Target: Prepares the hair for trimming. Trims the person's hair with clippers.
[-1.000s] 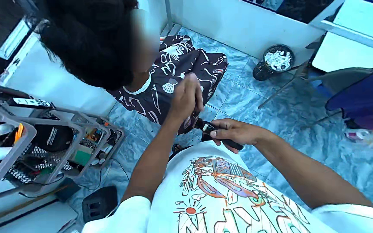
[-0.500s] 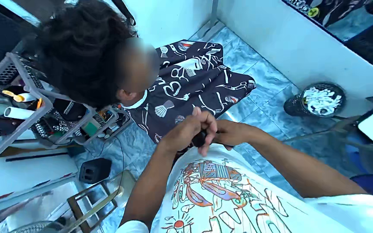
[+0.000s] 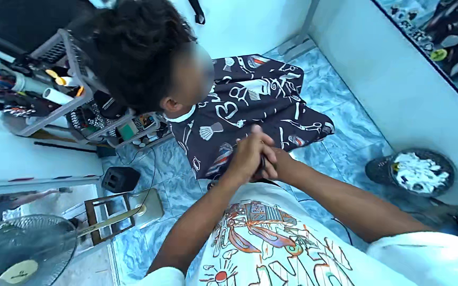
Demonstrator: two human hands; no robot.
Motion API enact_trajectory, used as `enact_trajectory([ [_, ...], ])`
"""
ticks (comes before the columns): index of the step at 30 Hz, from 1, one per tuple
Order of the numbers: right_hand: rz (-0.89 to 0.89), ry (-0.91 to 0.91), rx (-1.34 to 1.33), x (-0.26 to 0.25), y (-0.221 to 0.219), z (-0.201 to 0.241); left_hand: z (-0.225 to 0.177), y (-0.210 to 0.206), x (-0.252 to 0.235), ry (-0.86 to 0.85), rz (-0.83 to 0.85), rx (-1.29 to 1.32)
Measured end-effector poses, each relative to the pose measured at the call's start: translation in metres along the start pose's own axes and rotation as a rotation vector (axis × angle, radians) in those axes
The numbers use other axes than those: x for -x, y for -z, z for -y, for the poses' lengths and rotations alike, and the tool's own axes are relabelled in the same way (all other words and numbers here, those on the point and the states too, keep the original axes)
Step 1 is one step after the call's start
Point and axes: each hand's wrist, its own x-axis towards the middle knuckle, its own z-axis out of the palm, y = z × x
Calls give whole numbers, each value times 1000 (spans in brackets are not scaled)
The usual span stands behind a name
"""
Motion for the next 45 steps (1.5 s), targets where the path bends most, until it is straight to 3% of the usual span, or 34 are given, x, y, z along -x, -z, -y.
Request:
enact_trajectory([
  [2,192,-166,20,-1,5,-7,-2,30,6,5,-161,-282],
  [5,95,-331,-348,31,3,-45,-4,84,54,-39,-316,-721],
  [8,-150,-581,-701,63,3,-67,-10,134,83,-433,-713,-1153],
  [10,-311,-677,-877,74,1,-74,-29,158,79,-670,-864,-1370],
  [12,-422,-703,-1007,73,2,-75,-54,166,65,-902,-820,-1459],
  [13,-447,-702,-1047,69,3,-74,-62,158,60,-935,-730,-1498],
  [17,-442,-647,-1060,45,9,-61,-58,125,19,-887,-235,-1603],
  [19,-435,-597,-1055,40,7,-58,-56,119,-8,-906,-270,-1531],
  [23,-436,-606,-1068,47,-7,-65,-78,116,-55,-1108,-575,-1275],
  [25,-427,-668,-1062,55,-15,-74,-88,101,-60,-990,-675,-1100],
  [26,-427,-697,-1053,58,-18,-78,-93,87,-53,-800,-649,-1052],
  [28,-431,-750,-1046,66,-21,-84,-101,66,-34,-414,-454,-1048],
  [29,-448,-769,-1051,68,-22,-87,-102,61,-30,-338,-390,-1070],
  [30,-466,-783,-1055,69,-23,-90,-101,61,-30,-376,-405,-1118],
  [32,-481,-798,-1054,70,-22,-95,-102,76,-41,-643,-561,-1149],
  [34,-485,-802,-1048,68,-20,-96,-104,90,-59,-876,-640,-1004],
  [35,-486,-797,-1045,66,-18,-95,-103,91,-62,-881,-580,-947],
  [37,-494,-780,-1044,59,-14,-93,-102,80,-50,-717,-292,-952],
  [39,-489,-767,-1029,55,-12,-89,-100,67,-26,-572,-124,-1190],
  [43,-510,-754,-1026,51,-14,-84,-118,94,29,-613,-418,-1683],
  [45,-507,-777,-1030,49,-19,-84,-137,131,36,-613,-450,-1853],
])
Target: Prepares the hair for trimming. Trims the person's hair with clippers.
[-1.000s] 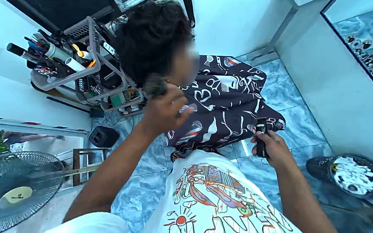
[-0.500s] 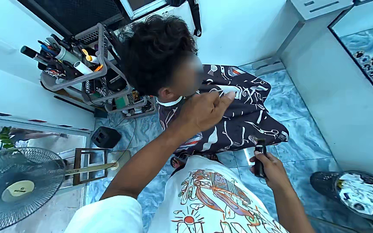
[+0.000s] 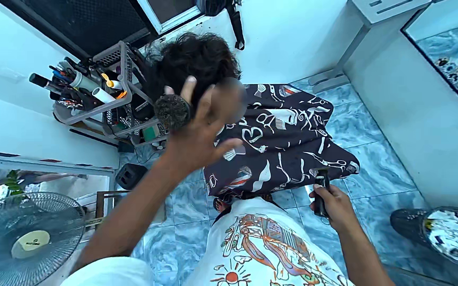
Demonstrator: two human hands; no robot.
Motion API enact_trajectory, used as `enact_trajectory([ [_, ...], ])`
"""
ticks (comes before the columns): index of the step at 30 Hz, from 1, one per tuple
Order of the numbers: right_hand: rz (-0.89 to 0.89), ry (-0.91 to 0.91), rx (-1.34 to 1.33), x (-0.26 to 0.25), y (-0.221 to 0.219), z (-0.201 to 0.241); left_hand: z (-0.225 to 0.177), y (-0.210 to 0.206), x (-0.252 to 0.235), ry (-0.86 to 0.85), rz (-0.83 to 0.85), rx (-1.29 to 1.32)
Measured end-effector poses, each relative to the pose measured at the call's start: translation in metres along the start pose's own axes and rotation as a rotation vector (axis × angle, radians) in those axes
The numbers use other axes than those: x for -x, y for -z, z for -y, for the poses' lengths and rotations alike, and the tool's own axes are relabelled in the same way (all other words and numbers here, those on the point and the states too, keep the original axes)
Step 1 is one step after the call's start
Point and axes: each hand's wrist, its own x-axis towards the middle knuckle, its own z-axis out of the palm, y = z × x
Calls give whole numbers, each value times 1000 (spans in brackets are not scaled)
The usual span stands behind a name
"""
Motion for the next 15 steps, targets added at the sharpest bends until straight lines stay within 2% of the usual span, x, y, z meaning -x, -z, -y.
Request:
enact_trajectory([
  [2,4,-23,15,-2,-5,-3,32,-3,-10,-70,29,-133],
  [5,42,-12,34,-3,-14,-2,60,-2,-38,-123,37,-223],
  [8,59,7,34,-3,-22,0,74,6,-70,-18,127,-197],
  [12,78,50,24,-1,-31,1,79,13,-109,195,340,-92],
  [15,107,78,15,0,-35,-1,91,10,-126,198,360,48],
])
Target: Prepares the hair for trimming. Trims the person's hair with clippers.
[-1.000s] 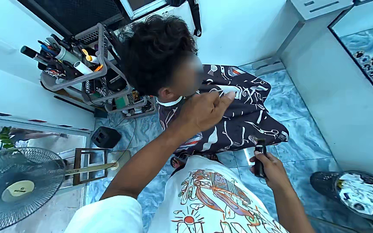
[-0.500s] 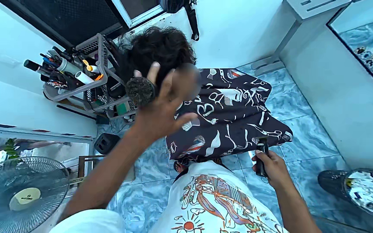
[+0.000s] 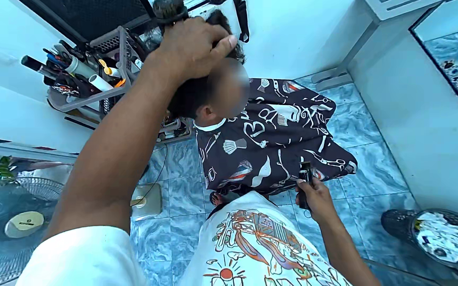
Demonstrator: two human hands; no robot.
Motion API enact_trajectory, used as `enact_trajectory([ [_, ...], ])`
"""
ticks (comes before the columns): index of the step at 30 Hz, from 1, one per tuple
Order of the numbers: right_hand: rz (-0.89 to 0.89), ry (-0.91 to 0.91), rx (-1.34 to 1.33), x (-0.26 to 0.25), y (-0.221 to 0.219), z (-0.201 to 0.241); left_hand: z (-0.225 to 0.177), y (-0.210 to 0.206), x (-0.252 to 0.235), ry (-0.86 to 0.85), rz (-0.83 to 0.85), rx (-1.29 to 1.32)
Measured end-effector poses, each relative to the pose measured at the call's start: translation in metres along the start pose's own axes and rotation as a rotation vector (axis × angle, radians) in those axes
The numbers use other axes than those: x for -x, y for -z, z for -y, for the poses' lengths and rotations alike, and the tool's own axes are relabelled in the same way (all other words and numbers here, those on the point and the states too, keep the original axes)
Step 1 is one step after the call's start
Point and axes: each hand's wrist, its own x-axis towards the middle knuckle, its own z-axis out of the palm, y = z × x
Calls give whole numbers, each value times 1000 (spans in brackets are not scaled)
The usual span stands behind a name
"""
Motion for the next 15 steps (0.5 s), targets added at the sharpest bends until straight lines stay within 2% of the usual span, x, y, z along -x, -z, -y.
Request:
enact_trajectory([
  [3,59,10,15,0,-5,1,10,-7,-5,-46,-43,83],
  [9,159,39,67,-2,-22,8,15,-23,7,-87,-163,85],
  [13,182,39,94,-3,-31,7,10,-22,17,-198,-331,148],
  [15,186,37,107,-2,-34,5,7,-16,16,-127,-317,127],
])
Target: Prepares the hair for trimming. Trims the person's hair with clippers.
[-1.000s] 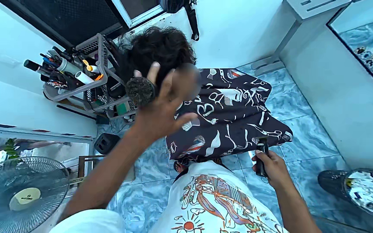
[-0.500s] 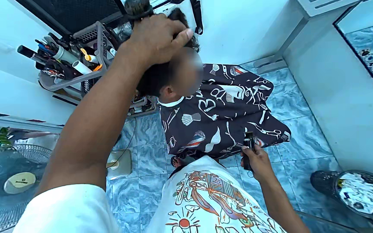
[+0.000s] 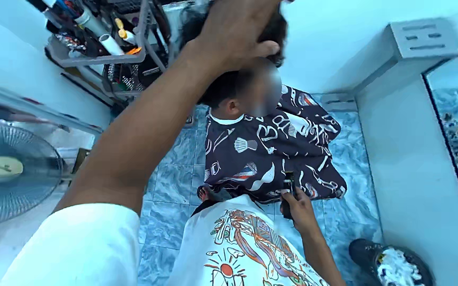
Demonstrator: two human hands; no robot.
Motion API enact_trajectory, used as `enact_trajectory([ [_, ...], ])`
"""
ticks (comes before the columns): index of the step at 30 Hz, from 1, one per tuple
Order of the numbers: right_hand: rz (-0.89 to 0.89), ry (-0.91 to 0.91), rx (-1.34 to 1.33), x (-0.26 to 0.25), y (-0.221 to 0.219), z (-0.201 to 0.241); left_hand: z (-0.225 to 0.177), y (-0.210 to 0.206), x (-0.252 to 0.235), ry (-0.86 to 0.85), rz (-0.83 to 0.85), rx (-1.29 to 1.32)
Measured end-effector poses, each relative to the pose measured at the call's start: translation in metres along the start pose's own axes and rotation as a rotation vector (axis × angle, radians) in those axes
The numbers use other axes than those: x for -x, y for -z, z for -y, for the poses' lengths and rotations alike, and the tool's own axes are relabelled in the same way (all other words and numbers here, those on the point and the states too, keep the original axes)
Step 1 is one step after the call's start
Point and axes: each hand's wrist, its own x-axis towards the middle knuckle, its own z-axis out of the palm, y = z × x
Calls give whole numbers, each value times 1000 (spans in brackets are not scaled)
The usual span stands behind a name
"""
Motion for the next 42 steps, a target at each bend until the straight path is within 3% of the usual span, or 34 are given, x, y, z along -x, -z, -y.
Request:
enact_trajectory([
  [4,-5,-2,29,5,-2,0,9,16,-15,371,214,-26],
  [7,-26,-8,63,8,-1,3,16,22,-18,472,354,-24],
  [16,-136,33,61,21,-20,14,23,8,2,199,199,76],
  [23,-178,-11,18,35,-56,7,40,4,3,-54,193,125],
  [28,-178,-26,-22,37,-71,-2,45,3,4,-60,196,135],
  [31,-166,-24,-20,36,-70,-2,36,6,15,-46,148,80],
  [35,-184,-15,-17,31,-61,-2,6,11,30,-233,201,-136],
  [42,-211,-7,-60,20,-41,-12,1,23,-7,-313,220,-228],
])
